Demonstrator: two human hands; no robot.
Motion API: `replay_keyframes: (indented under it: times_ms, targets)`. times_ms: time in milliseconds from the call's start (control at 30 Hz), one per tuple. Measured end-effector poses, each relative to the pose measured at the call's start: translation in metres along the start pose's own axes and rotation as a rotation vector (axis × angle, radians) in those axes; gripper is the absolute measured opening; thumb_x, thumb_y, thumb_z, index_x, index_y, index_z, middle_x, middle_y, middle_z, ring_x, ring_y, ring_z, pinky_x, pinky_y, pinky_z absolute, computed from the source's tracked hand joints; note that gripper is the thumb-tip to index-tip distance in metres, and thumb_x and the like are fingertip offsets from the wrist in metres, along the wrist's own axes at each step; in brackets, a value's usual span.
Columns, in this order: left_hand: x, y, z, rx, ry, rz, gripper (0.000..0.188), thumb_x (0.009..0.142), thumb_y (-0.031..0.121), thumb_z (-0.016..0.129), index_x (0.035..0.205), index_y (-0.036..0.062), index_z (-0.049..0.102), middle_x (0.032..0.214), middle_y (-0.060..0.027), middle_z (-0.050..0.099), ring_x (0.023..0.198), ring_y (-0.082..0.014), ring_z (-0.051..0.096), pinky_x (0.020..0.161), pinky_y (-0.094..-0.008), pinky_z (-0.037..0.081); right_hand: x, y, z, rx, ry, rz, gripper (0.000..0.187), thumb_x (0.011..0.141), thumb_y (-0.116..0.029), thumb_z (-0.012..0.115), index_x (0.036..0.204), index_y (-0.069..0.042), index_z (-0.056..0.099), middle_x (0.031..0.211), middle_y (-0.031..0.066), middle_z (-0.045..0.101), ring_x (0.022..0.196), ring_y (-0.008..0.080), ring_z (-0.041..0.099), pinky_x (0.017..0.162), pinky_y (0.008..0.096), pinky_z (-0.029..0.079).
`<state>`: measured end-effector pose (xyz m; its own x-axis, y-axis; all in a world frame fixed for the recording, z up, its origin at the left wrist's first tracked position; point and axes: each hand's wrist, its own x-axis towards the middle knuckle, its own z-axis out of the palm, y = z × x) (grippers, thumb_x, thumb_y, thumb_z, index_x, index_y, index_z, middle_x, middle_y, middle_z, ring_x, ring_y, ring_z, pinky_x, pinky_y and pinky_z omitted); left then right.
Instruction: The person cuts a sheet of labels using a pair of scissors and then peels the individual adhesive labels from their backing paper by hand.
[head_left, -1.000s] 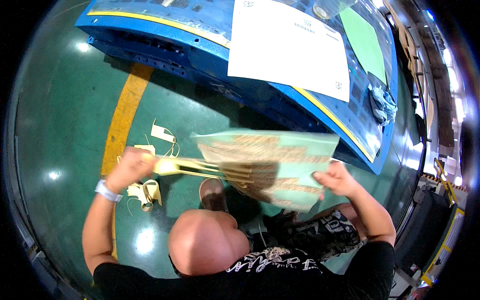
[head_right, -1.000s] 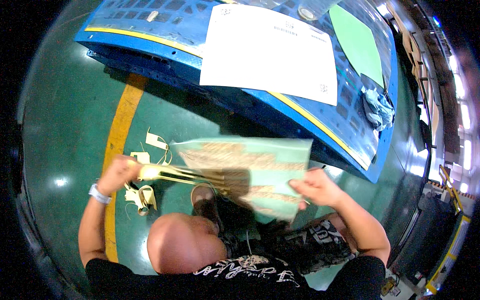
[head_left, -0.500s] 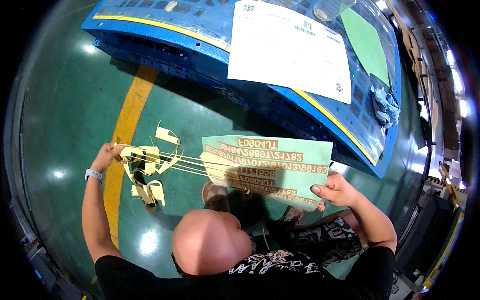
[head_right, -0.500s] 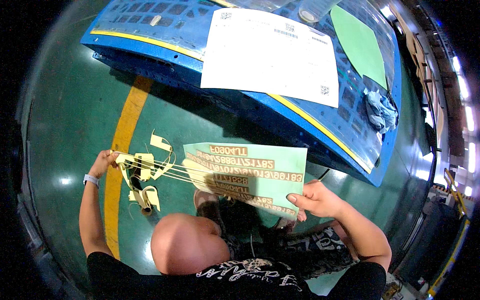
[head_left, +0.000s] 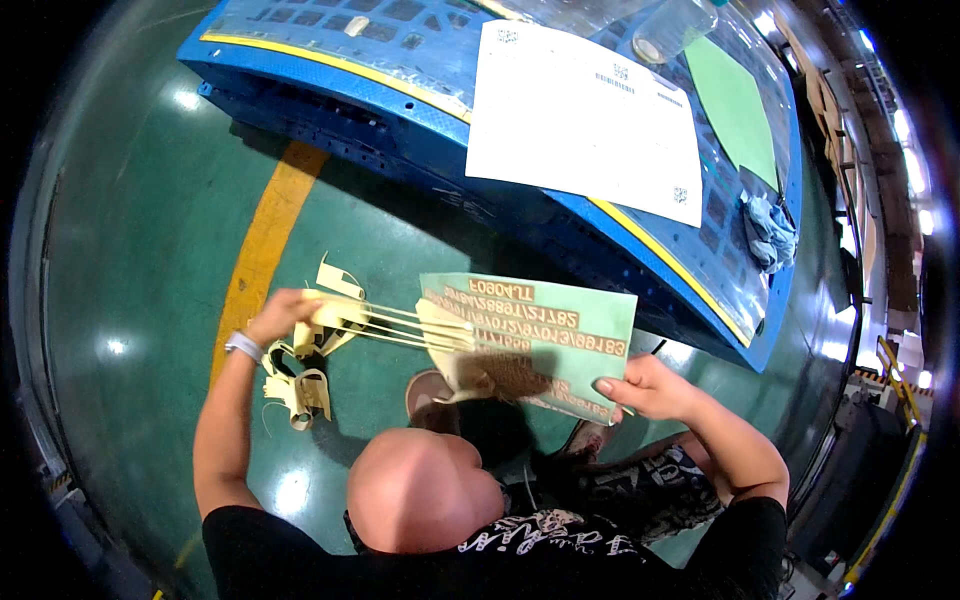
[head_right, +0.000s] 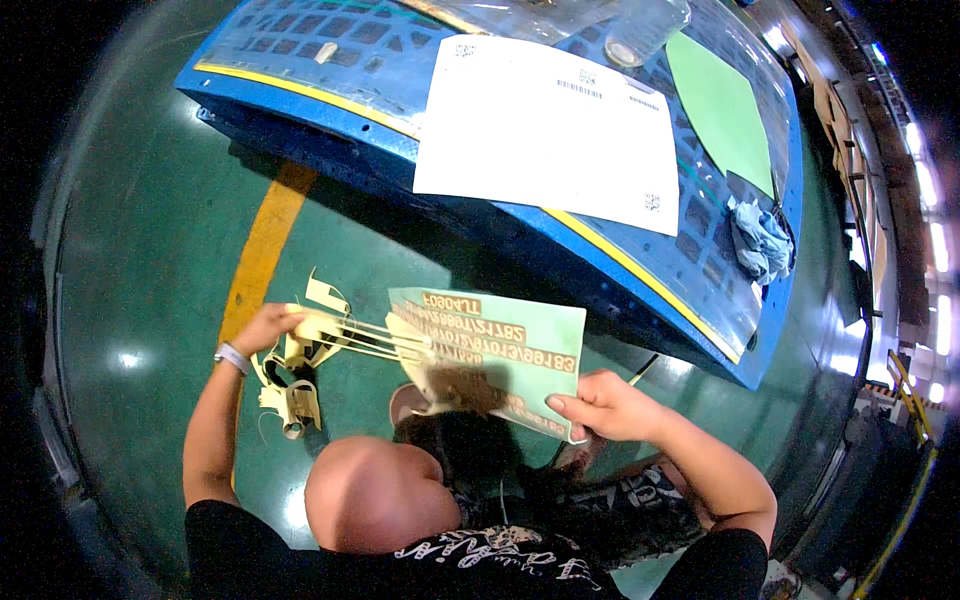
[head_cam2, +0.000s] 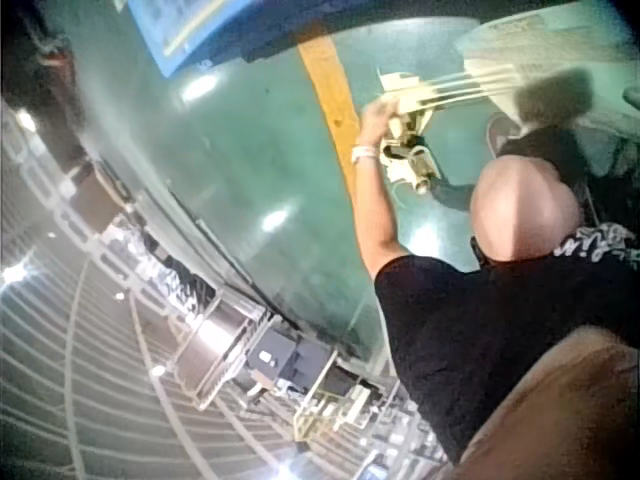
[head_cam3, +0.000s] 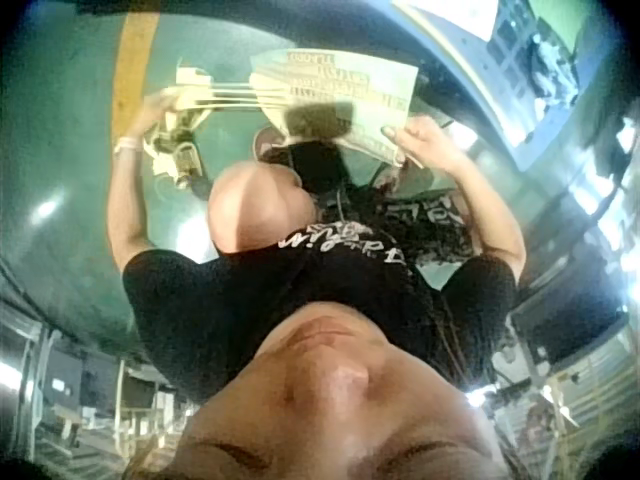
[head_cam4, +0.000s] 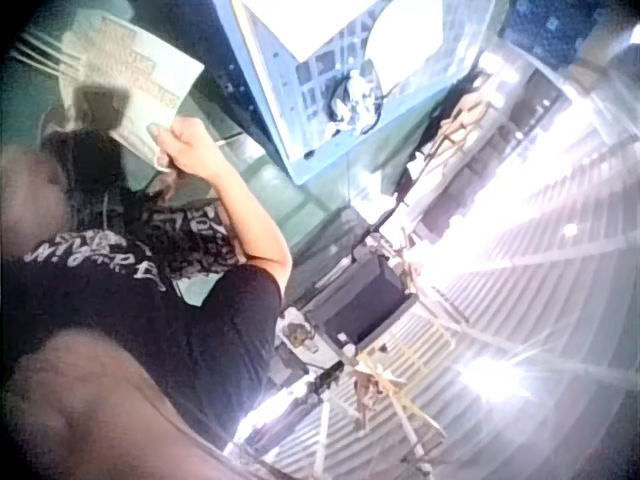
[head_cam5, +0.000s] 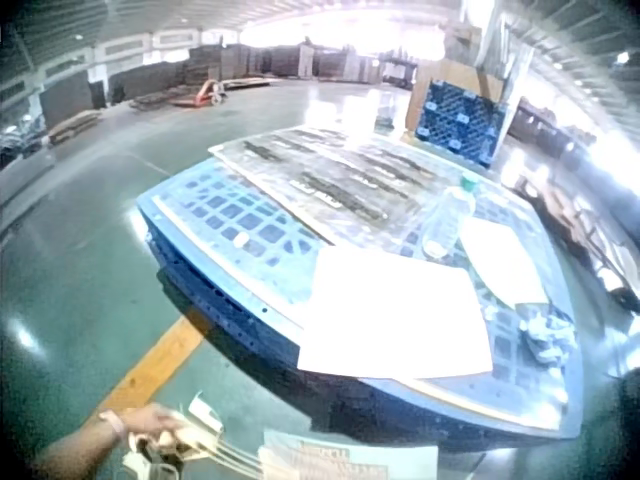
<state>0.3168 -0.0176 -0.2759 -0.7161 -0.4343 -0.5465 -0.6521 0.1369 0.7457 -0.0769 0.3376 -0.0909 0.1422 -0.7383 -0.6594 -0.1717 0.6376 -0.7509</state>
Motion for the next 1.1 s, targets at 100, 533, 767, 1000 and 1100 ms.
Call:
replay_keyframes:
  times_ms: [100,533,767,1000,1100]
  targets:
    - [0.006,0.089,0.055,0.139,-0.026,0.279,0.032,0.089,0.027,0.058,0.074,-0.0017,0.059,0.061,-0.014,0.056,0.057,-0.026,0.055,0.055,-0.0352,0.044,0.005,-0.017,-0.003,-0.154,0.015,0.048,0.025,0.095,-0.021,0.05,0.098,0.002,0.06,0.094,0.0122,0.062,0.091,0.0212,0.06,0.08,0.0337,0.047]
    - [0.034,0.205,0.162,0.181,0.074,0.658,0.063,0.068,0.029,0.077,0.117,0.0029,0.047,0.116,-0.0192,0.049,0.108,-0.0364,0.047,0.093,-0.0418,0.035,0.017,-0.034,-0.003,-0.082,0.047,-0.393,0.027,0.092,-0.011,0.052,0.116,0.002,0.057,0.142,0.0192,0.033,0.133,0.0337,0.029,0.107,0.0391,0.025]
    - [0.052,0.202,0.18,0.049,-0.067,0.644,0.022,0.078,0.019,0.068,0.082,0.0019,0.055,0.091,-0.0159,0.049,0.089,-0.0329,0.05,0.075,-0.0395,0.041,0.01,-0.031,-0.017,-0.015,0.021,-0.296,0.028,0.093,-0.012,0.052,0.116,0.002,0.056,0.14,0.0174,0.037,0.13,0.0287,0.035,0.104,0.0359,0.031]
    - [0.042,0.204,0.169,-0.214,0.112,0.597,0.02,0.082,0.011,0.062,0.071,-0.0012,0.051,0.091,-0.0139,0.054,0.083,-0.0272,0.052,0.075,-0.0361,0.043,0.002,-0.018,-0.032,0.039,0.149,-0.198,0.023,0.092,-0.016,0.055,0.099,0.005,0.062,0.119,0.014,0.056,0.108,0.0186,0.05,0.091,0.0321,0.04]
    - [0.043,0.206,0.161,-0.365,-0.115,0.214,0.019,0.085,0.01,0.058,0.068,0.0021,0.051,0.076,-0.0057,0.057,0.068,-0.0161,0.054,0.066,-0.028,0.043,0.002,-0.017,-0.037,0.097,0.254,-0.05,0.024,0.092,-0.016,0.054,0.104,0.004,0.061,0.107,0.0107,0.061,0.097,0.0148,0.052,0.086,0.0303,0.042]
